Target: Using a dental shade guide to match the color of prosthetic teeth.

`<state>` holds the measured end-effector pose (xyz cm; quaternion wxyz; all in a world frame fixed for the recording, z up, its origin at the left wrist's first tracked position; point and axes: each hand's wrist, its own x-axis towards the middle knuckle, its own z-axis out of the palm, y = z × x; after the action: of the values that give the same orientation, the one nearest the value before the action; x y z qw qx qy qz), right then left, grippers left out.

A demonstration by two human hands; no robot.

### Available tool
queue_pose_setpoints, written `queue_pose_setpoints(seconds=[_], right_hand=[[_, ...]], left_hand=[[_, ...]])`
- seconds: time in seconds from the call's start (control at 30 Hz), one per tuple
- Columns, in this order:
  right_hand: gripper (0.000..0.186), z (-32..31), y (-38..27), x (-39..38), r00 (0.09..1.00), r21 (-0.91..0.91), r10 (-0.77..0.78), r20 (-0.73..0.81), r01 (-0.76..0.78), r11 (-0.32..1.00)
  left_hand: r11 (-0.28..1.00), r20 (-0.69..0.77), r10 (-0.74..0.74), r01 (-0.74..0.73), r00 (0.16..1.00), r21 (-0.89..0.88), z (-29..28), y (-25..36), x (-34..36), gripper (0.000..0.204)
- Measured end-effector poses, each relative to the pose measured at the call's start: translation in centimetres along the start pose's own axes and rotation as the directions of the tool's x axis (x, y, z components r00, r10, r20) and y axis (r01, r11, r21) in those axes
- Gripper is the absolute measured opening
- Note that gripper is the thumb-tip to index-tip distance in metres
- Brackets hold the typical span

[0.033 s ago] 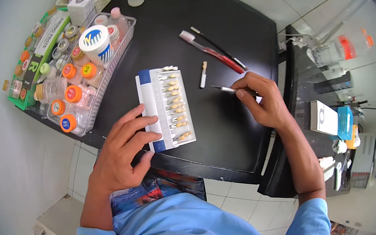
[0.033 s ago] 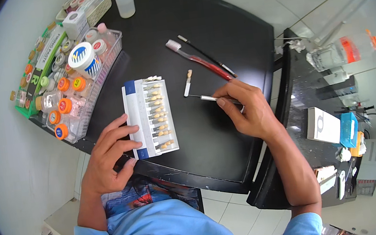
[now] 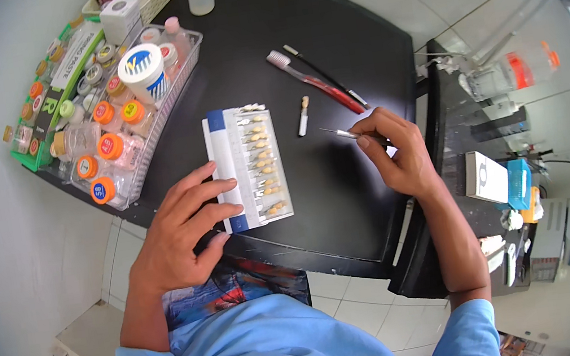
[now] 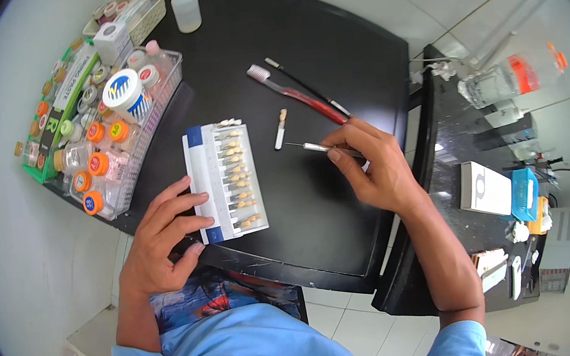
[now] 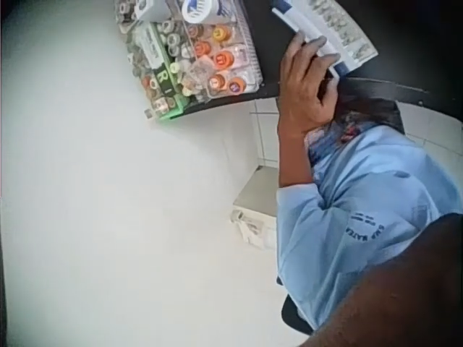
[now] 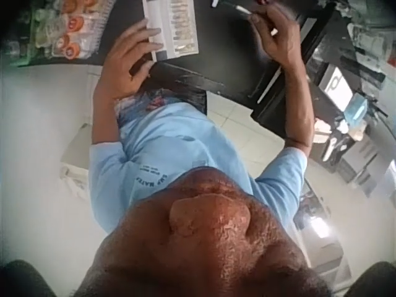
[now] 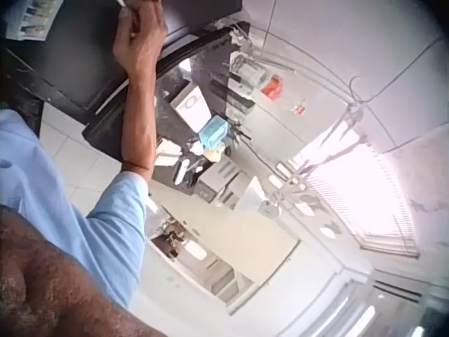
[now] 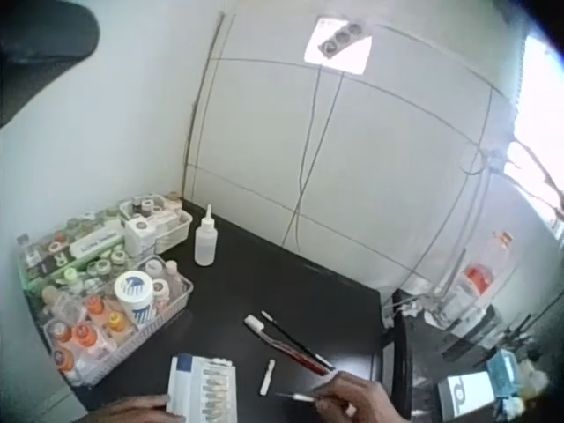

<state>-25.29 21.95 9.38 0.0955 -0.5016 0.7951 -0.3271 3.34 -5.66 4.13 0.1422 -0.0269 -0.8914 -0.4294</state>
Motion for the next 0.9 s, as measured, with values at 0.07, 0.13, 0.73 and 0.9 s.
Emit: queue_pose_setpoints(seconds=[0.07,0.13,0.73,0.9], right_hand=[[0.014,-1.3,-1.8,-1.0,0.998,-0.033,0.009,-0.059,-0.010,0.999],[0.018,-3.0,-4.2,-2.5,0.986,-0.058,0.116,-0.117,-0.123,0.991],[0.022,-15.5,3.2,-47.0,-0.175,0.316,0.350,-0.920,-0.860,0.401],[0.029,-14.7,8.2,-49.4,-0.234,0.387,0.417,-0.878,-0.859,0.334]], left_hand=[[0.994,0.091,0.024,-0.034,0.996,0.102,-0.7,-0.3,0.4,0.051],[0.988,0.127,0.042,-0.060,0.991,0.144,-1.0,-0.8,0.6,0.051],[0.957,-0.055,0.071,-0.053,0.996,0.286,5.9,0.2,2.8,0.041],[0.961,-0.087,0.054,-0.028,0.995,0.276,6.0,0.5,2.5,0.042]])
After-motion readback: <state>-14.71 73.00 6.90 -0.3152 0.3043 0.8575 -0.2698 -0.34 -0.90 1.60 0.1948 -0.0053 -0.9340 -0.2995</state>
